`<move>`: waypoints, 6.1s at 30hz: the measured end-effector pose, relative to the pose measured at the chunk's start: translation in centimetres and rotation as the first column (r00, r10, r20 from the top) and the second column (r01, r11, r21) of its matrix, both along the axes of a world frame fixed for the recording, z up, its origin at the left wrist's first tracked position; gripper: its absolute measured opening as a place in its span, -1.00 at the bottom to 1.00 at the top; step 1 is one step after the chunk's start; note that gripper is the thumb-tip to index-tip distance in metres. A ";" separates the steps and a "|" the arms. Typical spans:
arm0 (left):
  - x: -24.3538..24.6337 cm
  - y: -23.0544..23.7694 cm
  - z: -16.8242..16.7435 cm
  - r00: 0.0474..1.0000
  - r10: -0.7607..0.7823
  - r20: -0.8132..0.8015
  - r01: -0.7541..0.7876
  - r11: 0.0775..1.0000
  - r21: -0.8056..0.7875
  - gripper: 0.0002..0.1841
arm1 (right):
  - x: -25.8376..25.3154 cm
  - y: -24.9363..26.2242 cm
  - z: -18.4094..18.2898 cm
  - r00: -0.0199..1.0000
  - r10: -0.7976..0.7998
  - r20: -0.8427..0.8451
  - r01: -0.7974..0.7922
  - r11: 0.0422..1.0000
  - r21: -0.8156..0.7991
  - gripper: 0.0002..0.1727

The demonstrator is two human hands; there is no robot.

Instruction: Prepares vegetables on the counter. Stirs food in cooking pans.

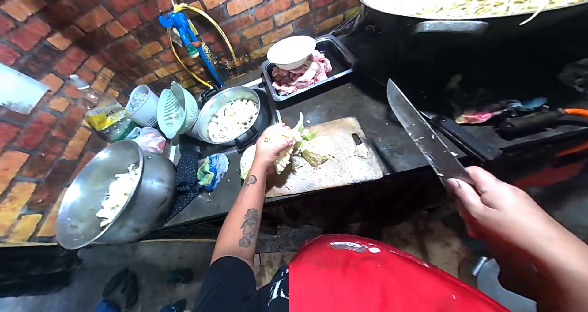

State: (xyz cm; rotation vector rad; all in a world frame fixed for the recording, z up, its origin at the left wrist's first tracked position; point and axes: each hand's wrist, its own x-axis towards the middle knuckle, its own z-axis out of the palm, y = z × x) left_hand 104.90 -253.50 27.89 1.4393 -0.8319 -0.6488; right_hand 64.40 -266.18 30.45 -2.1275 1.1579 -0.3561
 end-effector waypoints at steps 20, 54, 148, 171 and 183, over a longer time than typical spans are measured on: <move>22.8 -4.9 7.5 0.742 0.360 0.565 -0.592 0.748 0.300 -0.32 | -4.4 2.0 -2.7 0.981 -0.185 -0.060 0.189 0.978 0.089 -0.41; -3.6 -8.3 -4.3 0.574 -0.328 0.750 0.146 0.943 0.300 -0.80 | -5.7 0.8 -1.5 0.997 -0.046 0.069 0.044 0.999 0.026 -0.48; 19.7 -1.1 6.5 0.586 0.063 0.808 -0.643 0.642 0.417 -0.57 | -4.8 3.3 -2.9 0.996 -0.006 0.093 -0.004 0.994 0.106 -0.52; -5.8 5.2 0.0 0.648 -0.308 0.697 -0.227 0.794 0.563 -0.20 | 10.1 5.1 -2.7 0.930 0.366 -0.031 -0.366 0.930 0.010 -0.58; -8.0 5.1 0.3 0.590 -0.336 0.734 -0.309 0.746 0.590 -0.41 | 14.8 6.4 -2.6 0.830 0.451 -0.328 -0.405 0.892 0.203 -0.67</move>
